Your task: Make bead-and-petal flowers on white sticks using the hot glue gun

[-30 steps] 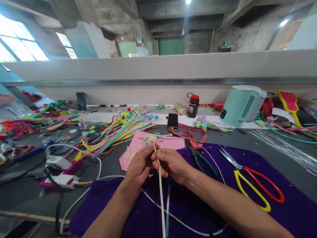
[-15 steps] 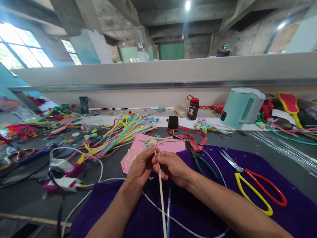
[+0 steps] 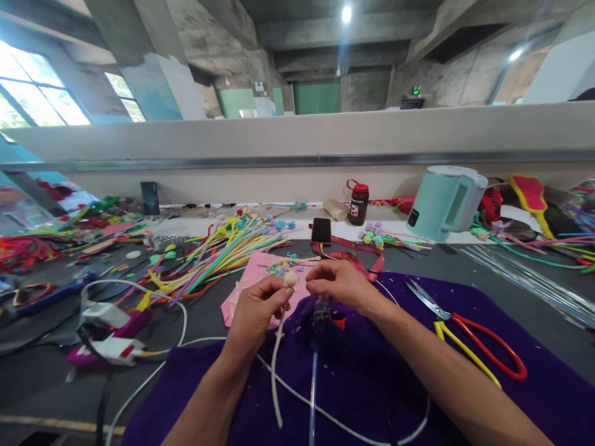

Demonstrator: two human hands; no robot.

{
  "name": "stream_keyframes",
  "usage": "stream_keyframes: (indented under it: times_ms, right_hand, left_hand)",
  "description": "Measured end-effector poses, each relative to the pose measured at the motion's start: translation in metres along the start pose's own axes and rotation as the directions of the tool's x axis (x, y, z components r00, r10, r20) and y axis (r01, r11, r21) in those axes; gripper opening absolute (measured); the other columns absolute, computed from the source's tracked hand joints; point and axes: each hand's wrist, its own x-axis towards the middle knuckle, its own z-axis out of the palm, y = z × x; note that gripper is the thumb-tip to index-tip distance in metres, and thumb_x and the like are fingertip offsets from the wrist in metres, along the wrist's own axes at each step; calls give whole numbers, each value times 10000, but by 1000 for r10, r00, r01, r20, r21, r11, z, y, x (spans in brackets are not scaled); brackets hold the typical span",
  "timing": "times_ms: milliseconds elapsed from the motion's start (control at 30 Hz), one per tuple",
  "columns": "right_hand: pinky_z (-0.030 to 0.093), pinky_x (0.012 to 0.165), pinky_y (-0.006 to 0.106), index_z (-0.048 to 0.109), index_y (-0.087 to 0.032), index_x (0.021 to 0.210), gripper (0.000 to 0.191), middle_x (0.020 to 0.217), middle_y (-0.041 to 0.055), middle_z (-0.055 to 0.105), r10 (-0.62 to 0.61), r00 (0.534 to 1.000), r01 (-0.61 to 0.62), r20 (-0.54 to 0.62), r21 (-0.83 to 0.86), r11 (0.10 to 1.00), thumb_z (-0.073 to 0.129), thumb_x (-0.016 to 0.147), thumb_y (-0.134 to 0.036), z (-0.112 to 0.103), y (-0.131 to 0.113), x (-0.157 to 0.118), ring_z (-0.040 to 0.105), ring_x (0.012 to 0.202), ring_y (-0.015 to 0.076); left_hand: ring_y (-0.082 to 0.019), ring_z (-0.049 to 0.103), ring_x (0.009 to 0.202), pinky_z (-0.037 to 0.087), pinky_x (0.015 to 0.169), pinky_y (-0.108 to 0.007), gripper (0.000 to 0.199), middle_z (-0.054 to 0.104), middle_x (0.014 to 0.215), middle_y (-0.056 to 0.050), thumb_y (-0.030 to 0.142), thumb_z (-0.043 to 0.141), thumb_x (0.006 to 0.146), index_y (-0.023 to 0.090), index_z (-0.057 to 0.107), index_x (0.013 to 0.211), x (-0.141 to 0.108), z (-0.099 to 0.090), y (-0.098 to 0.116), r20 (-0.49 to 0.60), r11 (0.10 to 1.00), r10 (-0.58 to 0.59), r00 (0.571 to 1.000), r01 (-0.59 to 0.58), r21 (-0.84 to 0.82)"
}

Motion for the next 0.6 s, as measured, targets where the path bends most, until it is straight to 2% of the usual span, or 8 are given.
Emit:
stream_keyframes:
  times_ms: [67,133,200,433,600]
  right_hand:
    - [414,512,194,585,-165,938,295,794,18,609,-102,994,99,-50,-51,994,650,680,-292,-3,-3,-1,540,600,97]
    - [425,553,208,570,-181,1008,379,895,33,599,-177,984,173,-27,-109,979,670,661,-297,0,-5,-2,542,660,109]
    - [430,577,217,561,-187,1036,414,917,32,589,-213,977,210,-5,-152,966,676,658,-310,6,-7,-4,540,677,113]
    - [397,532,207,580,-166,980,332,761,-8,559,-205,977,191,-56,-184,964,643,685,-305,19,-5,-6,496,596,95]
    - [385,540,211,583,-164,959,304,739,-10,549,-169,984,157,-53,-184,970,638,688,-290,22,-2,-5,491,604,103]
  left_hand:
    - [-76,431,473,339,463,-197,119,506,551,36,245,598,673,164,553,598,-3,1,2,-12,990,79,997,-77,121]
    - [-81,441,513,346,491,-202,121,504,600,32,226,586,681,169,535,588,-5,2,4,-8,963,168,986,-162,216]
    - [-88,448,544,353,516,-208,118,500,623,29,213,576,689,172,526,591,-7,3,4,13,930,238,971,-232,285]
    - [-97,465,565,357,530,-214,119,498,620,20,165,546,701,172,513,588,-12,7,7,54,830,356,933,-342,440]
    - [-98,454,570,356,532,-222,97,497,651,15,141,542,702,175,533,611,-14,8,5,53,738,446,893,-401,543]
